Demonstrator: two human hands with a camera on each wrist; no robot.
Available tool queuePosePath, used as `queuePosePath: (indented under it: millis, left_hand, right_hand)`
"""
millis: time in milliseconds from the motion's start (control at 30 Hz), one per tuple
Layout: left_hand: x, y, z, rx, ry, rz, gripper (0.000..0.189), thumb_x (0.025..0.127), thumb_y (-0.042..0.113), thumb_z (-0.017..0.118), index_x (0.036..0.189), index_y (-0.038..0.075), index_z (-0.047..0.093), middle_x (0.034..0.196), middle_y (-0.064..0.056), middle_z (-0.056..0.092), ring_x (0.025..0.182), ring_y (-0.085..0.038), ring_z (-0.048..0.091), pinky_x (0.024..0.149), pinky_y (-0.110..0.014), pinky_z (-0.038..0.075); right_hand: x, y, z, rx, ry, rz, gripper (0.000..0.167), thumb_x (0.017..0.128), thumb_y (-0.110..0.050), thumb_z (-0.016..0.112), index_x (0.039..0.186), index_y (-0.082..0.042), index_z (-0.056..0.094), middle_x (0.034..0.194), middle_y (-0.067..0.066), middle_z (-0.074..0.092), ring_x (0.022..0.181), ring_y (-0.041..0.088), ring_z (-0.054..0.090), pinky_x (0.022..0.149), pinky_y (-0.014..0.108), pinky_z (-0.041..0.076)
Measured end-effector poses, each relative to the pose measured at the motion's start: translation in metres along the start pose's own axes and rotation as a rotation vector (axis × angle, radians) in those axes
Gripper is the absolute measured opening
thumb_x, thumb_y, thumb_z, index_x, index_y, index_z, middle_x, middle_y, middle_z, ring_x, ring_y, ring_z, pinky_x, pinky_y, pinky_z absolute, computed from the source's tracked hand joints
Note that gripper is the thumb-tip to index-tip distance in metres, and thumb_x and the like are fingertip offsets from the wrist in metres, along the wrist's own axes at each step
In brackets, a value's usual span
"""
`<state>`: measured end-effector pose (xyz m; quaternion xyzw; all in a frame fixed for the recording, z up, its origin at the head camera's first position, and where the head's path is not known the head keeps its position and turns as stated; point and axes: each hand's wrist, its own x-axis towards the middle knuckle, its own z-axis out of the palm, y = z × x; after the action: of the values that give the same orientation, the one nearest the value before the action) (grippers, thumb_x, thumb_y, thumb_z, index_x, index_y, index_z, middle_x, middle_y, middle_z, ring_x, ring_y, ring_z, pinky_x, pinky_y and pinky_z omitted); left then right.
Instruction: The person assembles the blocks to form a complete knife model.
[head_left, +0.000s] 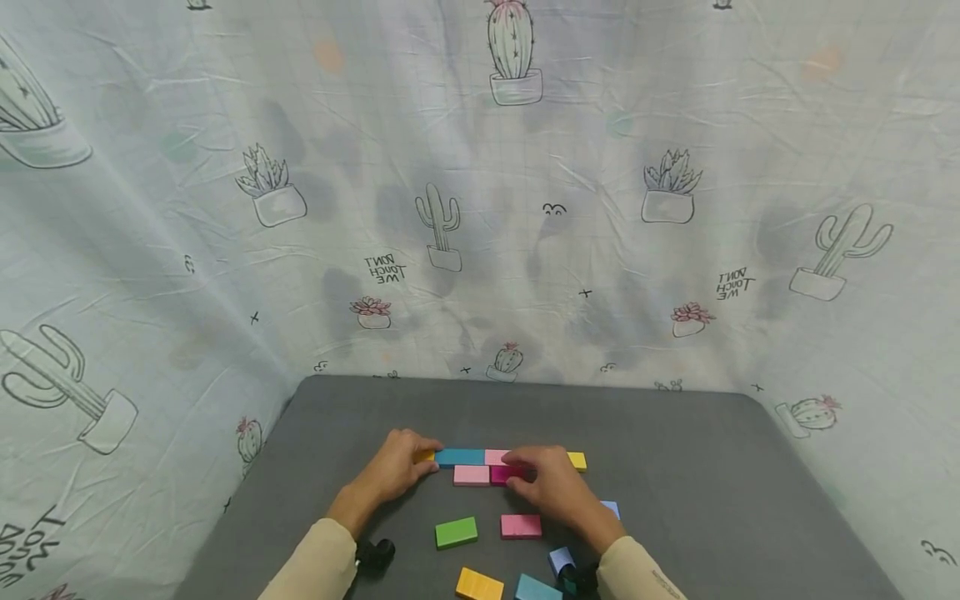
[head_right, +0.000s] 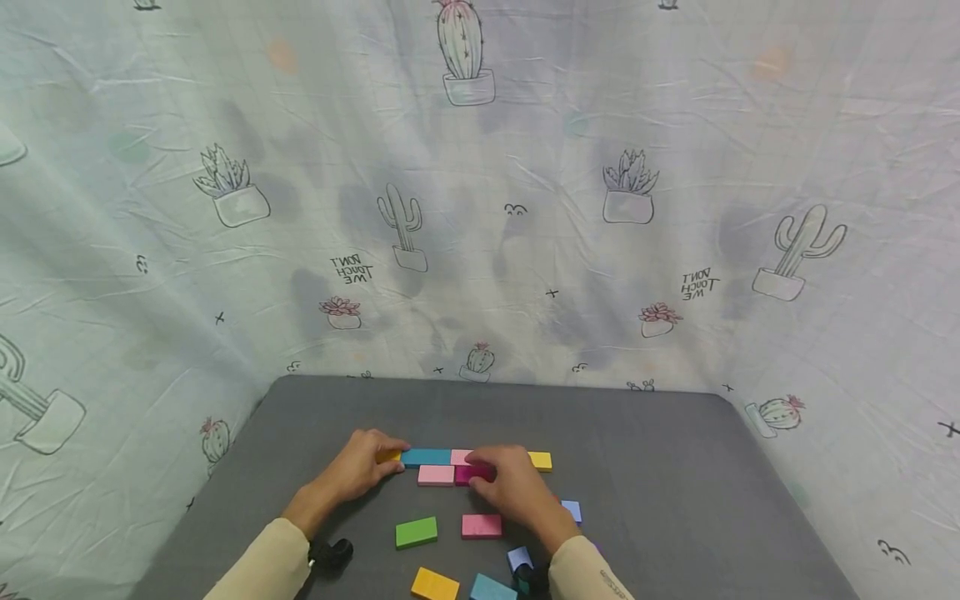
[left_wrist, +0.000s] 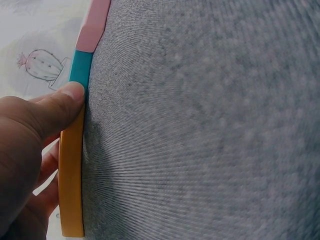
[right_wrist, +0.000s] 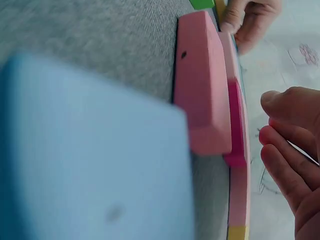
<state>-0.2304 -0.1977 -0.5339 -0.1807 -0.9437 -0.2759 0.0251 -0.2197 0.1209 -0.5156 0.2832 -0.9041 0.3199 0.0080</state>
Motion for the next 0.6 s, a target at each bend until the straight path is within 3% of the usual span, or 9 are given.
queuePosePath:
  millis: [300, 600]
  left_hand:
    - [0.000, 0.000, -0.001, 0.004, 0.001, 0.013, 0.027, 0.095, 0.016, 0.087, 0.121, 0.013, 0.085, 0.118, -0.003, 0.082, 0.107, -0.023, 0.072, 0.098, -0.054, 0.060]
    - [0.000, 0.001, 0.001, 0.016, 0.012, 0.015, 0.027, 0.094, 0.015, 0.088, 0.121, 0.013, 0.085, 0.117, -0.003, 0.082, 0.106, -0.022, 0.071, 0.097, -0.053, 0.060]
  right_hand:
    - [-0.012, 0.011, 0.001, 0.044, 0.018, 0.088, 0.033, 0.096, -0.019, 0.086, 0.128, -0.017, 0.082, 0.126, -0.004, 0.081, 0.121, 0.023, 0.076, 0.102, 0.049, 0.062]
    - [-0.015, 0.011, 0.005, 0.073, 0.019, 0.108, 0.031, 0.096, -0.016, 0.086, 0.126, -0.019, 0.082, 0.125, -0.006, 0.081, 0.121, 0.021, 0.076, 0.104, 0.048, 0.062]
